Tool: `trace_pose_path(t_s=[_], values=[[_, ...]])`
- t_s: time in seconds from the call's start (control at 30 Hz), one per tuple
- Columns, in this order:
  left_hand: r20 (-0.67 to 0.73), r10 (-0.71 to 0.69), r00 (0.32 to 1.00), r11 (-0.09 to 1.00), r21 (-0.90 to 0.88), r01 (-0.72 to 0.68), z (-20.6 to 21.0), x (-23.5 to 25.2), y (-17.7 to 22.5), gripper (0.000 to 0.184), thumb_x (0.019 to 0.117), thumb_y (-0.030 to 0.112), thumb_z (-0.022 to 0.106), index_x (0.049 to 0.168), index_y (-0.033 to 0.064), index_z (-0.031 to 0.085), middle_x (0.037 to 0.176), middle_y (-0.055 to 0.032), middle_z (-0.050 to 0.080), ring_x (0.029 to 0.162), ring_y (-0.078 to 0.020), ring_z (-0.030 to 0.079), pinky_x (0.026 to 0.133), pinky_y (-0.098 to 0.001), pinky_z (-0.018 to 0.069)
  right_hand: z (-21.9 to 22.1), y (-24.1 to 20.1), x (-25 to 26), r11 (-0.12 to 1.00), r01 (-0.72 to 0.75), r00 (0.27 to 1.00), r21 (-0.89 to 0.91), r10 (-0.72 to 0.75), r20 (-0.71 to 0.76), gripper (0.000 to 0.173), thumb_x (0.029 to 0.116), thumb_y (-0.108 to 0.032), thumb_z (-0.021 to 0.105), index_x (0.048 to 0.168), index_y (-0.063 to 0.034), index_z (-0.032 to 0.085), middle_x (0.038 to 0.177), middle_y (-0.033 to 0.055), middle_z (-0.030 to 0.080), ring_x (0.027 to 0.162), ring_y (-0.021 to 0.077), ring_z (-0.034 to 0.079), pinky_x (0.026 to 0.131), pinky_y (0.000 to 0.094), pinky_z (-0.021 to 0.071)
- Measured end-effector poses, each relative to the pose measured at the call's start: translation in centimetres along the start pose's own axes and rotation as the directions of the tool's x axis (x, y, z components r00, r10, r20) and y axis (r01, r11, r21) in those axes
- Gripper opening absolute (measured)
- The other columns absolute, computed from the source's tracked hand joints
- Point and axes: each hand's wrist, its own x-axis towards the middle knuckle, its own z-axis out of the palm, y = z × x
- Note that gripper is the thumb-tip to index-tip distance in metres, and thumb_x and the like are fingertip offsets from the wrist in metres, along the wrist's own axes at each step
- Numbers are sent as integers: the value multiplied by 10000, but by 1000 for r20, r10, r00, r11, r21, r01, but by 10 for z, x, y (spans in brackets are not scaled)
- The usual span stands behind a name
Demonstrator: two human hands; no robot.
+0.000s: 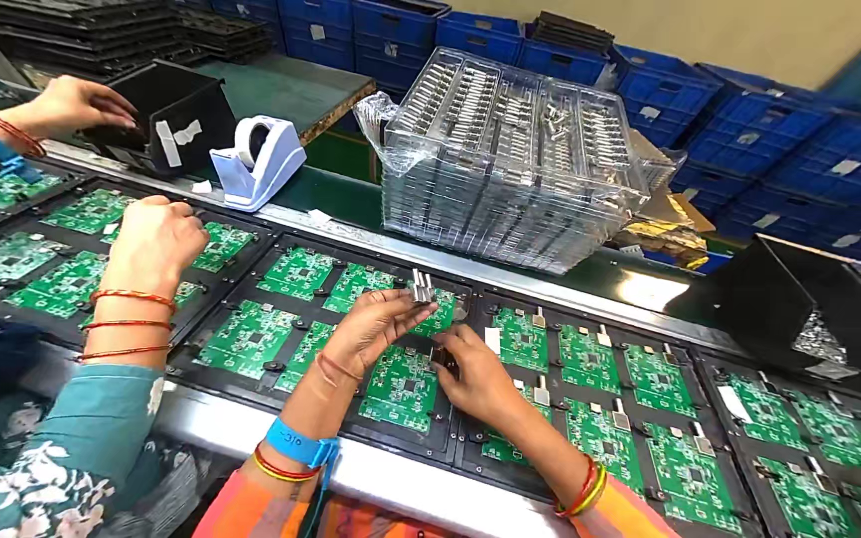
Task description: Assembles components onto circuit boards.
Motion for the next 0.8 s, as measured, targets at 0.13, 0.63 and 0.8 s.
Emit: trace_pose_path(t_s=[0.13,0.63,0.8], values=[[11,-3,1000,1000,12,3,1,0,-1,170,1029,-52,482,1103,-56,635,1020,-137,738,884,-192,752,860,-305,617,6,8,-2,991,72,997,-112,-72,11,160,851,-80,741,1003,-29,732,975,150,706,961,333,686,854,500,563],[33,-68,997,992,104,64,5,-3,-1,164,1032,-42,487,1110,-41,632,994,-115,727,856,-169,744,823,-290,619,3,17,-14,982,91,994,-164,-101,-53,42,841,-66,755,870,-35,754,986,137,727,923,305,699,813,458,578],[54,-67,996,991,116,60,6,-5,-1,166,1026,-47,492,1079,-40,650,970,-110,734,846,-165,744,829,-288,617,-5,19,-14,983,84,996,-163,-85,5,30,850,-63,759,861,-35,762,993,140,732,954,306,698,849,465,567]])
